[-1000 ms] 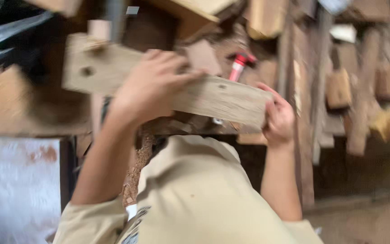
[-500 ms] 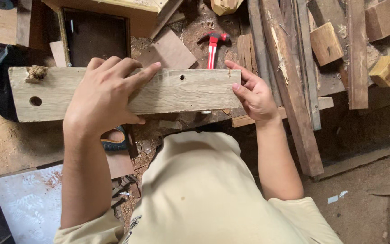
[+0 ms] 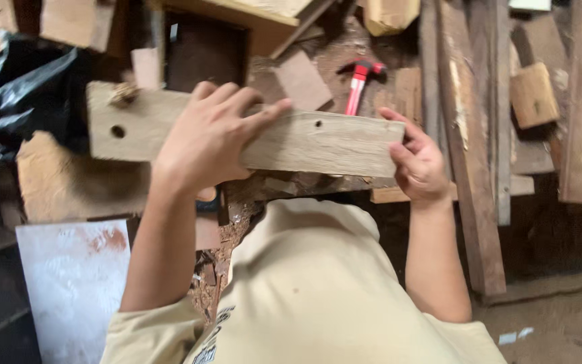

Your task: The person assembles a small wooden structure by positioning a plank, inserting nails into pre-drilled holes, and hammering them in. The person repeatedly repositions the plank and hammers multiple nails to secure the pieces together.

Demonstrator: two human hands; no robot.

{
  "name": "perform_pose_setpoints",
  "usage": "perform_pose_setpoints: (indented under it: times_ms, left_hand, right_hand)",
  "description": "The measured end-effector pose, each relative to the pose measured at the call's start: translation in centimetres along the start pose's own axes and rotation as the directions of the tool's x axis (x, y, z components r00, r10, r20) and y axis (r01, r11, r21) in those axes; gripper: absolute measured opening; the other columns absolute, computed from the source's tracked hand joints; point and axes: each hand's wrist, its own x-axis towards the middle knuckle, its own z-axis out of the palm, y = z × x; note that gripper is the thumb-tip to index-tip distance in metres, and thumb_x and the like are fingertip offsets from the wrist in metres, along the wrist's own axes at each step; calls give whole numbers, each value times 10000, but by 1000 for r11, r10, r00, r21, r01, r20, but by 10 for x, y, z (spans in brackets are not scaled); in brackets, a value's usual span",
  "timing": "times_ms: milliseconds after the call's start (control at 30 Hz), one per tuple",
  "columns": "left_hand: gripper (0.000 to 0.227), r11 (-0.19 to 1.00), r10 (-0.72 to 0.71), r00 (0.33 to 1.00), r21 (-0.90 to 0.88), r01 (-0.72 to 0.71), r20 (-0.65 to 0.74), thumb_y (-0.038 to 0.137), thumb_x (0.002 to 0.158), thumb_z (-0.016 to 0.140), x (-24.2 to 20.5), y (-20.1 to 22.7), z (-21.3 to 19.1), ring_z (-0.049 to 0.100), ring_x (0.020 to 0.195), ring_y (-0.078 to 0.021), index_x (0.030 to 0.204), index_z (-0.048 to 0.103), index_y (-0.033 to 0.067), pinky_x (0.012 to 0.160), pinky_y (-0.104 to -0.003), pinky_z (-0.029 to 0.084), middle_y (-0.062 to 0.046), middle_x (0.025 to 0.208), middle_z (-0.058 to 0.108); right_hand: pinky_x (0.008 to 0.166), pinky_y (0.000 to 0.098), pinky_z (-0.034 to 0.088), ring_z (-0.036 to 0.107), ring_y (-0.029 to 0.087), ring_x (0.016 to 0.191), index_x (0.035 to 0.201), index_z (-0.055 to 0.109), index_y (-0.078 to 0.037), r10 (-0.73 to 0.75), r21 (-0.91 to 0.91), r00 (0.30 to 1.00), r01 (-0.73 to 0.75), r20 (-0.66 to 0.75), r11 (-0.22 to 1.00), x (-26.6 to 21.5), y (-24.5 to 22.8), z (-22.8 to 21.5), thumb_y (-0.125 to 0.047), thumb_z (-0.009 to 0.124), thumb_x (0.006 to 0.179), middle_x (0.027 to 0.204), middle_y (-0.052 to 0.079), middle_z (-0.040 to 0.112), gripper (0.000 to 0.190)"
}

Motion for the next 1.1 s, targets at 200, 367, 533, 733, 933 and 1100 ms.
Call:
perform_pose_setpoints:
  times_ms: [200, 367, 533, 733, 933, 1100]
  left_hand:
    - [1106, 998, -34, 998, 57, 31, 50, 191, 481, 930, -1, 1, 4, 582, 1095, -201, 1501, 510, 270, 980, -383, 409, -38, 1218, 630]
    - [1074, 996, -32, 999, 83, 28, 36, 177, 525, 921, 2, 3, 6, 579, 1100, -210, 1509, 504, 280, 947, -371, 414, -42, 1206, 622]
    - [997, 987, 61, 992, 153, -44, -112, 152, 561, 898, -3, 1, 7, 589, 1130, -199, 1487, 554, 285, 981, -362, 424, -21, 1213, 645]
    - [1050, 998, 42, 997, 50, -38, -72, 206, 502, 927, 0, 1, 0, 601, 1114, -242, 1488, 571, 269, 967, -399, 430, -70, 1234, 663]
    - [1141, 999, 20, 1000, 46, -19, -17, 193, 415, 937, 4, 2, -3, 601, 1125, -258, 1492, 568, 269, 965, -412, 433, -72, 1272, 666]
    - [1161, 999, -19, 999, 31, 18, 35, 189, 366, 940, 5, 1, -2, 613, 1133, -268, 1471, 587, 251, 962, -416, 434, -77, 1273, 658]
  right_hand:
    - [1121, 320, 481, 625, 186, 1265, 1552, 443, 54, -14, 42, 999, 16, -38, 999, -1, 7, -3, -99, 686, 1010, 1357, 104, 663, 614]
    - [1124, 317, 480, 620, 179, 1266, 1546, 462, 51, -60, -13, 997, 59, -53, 998, -7, 3, 1, -92, 692, 1024, 1356, 91, 659, 588]
    - [1156, 313, 470, 610, 171, 1298, 1524, 471, 55, -142, -77, 989, 139, -37, 987, -7, 3, 4, -99, 700, 1001, 1399, 77, 647, 591]
    - [1117, 331, 482, 619, 205, 1273, 1543, 459, 35, -68, 17, 997, 69, -22, 997, -3, 8, 2, -117, 698, 1020, 1348, 126, 665, 594]
    - [1163, 379, 499, 621, 235, 1312, 1567, 425, 52, -72, 98, 997, 72, -3, 993, -2, 8, 7, -174, 672, 1053, 1384, 171, 648, 613]
    - [1168, 371, 471, 601, 227, 1326, 1570, 418, 52, -65, 129, 997, 60, 30, 990, -4, 12, 9, -189, 677, 1054, 1422, 175, 627, 625]
